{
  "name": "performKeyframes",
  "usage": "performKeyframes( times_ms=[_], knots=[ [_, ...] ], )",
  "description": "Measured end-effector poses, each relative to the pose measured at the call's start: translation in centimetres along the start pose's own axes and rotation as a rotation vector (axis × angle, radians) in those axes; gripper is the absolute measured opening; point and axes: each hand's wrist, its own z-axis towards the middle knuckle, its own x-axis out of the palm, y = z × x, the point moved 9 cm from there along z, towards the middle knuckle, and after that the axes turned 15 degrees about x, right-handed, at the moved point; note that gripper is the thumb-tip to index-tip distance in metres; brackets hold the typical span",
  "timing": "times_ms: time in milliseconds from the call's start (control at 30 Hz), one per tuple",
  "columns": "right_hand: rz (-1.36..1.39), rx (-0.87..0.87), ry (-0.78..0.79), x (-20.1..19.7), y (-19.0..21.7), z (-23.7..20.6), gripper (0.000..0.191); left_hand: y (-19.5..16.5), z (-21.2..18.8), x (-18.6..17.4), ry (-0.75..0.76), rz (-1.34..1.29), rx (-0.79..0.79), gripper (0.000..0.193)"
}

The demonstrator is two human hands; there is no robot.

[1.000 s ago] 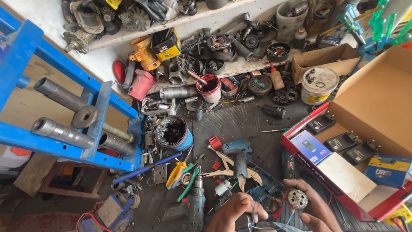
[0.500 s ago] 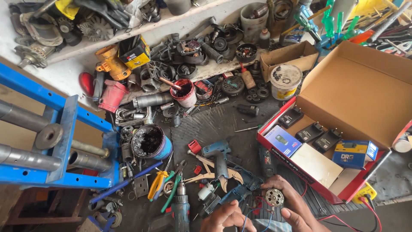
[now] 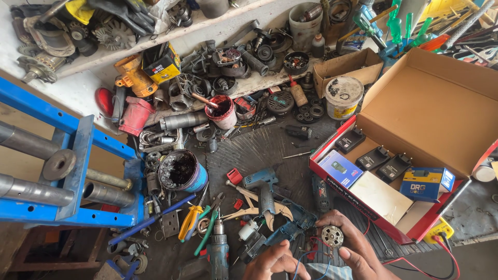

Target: The person works on a small cylindrical electrical component on a cluttered workbench. They strip wire ends with pliers, connect wires to the component, and repeatedly test the assembly by attaching a battery pack. The person adjusts the wiring and retests the connection multiple times.

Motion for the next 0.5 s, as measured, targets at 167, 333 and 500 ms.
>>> performKeyframes(
  times_ms=[167,333,500],
  knots=[
    [0.004,0.004,0.015,0.05,-0.12,-0.01,0.084,-0.26,0.01,0.04,-0.010,-0.005,0.017,0.075],
    [0.045,0.039,0.014,0.14,-0.56,0.25,0.081,0.34,-0.28,-0.03,-0.026,-0.018,0.013,0.079],
    [0.062,0.017,0.001,0.12,-0.60,0.24,0.070,0.43,-0.08,-0.12,-0.051,-0.070,0.003,0.078]
  ],
)
